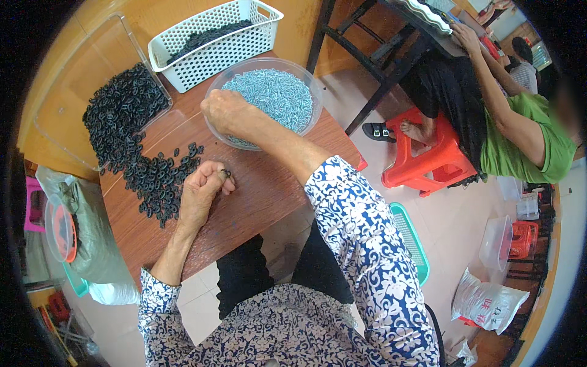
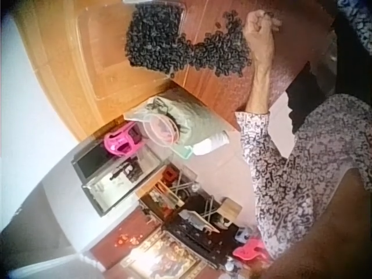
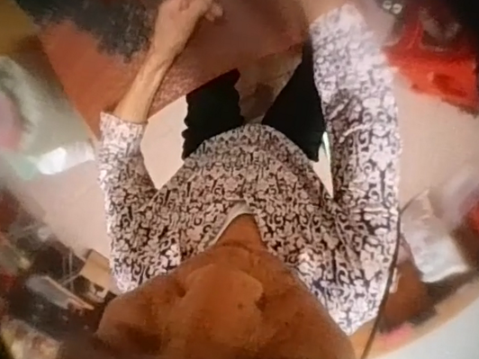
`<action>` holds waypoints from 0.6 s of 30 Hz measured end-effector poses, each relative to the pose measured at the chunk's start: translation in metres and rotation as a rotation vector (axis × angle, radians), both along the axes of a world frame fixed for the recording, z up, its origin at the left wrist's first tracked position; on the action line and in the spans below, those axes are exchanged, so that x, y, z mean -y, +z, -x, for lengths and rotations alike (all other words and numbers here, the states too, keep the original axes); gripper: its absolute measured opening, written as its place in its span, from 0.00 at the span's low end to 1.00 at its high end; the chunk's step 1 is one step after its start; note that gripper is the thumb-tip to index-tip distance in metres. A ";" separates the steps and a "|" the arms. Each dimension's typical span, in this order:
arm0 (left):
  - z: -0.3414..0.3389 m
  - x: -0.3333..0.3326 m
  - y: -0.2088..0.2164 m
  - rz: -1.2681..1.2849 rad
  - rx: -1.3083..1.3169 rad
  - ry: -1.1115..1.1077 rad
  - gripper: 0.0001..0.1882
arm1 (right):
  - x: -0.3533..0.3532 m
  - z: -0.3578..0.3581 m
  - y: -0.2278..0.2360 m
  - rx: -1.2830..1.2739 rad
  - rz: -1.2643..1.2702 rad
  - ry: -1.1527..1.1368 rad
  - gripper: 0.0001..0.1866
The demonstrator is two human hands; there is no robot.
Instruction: The person picks up small plastic pieces from the table and small metal pins from a bowl, assembling the pieces together by hand.
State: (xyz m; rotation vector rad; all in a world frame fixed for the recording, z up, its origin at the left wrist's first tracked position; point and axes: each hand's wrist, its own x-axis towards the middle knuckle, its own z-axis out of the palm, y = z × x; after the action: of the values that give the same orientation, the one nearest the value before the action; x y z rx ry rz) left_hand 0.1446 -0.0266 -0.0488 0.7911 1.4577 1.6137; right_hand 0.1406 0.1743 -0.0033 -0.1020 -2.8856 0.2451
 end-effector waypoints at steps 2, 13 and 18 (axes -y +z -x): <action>-0.001 0.000 -0.002 -0.002 -0.005 0.002 0.05 | -0.007 0.004 -0.007 0.008 0.014 -0.008 0.06; 0.003 0.004 -0.008 -0.067 0.124 0.032 0.06 | 0.029 -0.085 0.025 -0.259 0.871 0.001 0.06; 0.003 -0.001 -0.006 -0.037 0.083 -0.022 0.06 | 0.063 -0.150 -0.022 -0.179 1.222 -0.105 0.05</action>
State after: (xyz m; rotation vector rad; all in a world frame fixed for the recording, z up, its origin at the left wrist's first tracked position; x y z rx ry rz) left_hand 0.1418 -0.0261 -0.0547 0.7492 1.3604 1.6416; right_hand 0.2908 0.1118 -0.0255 -0.3970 -2.1206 1.7973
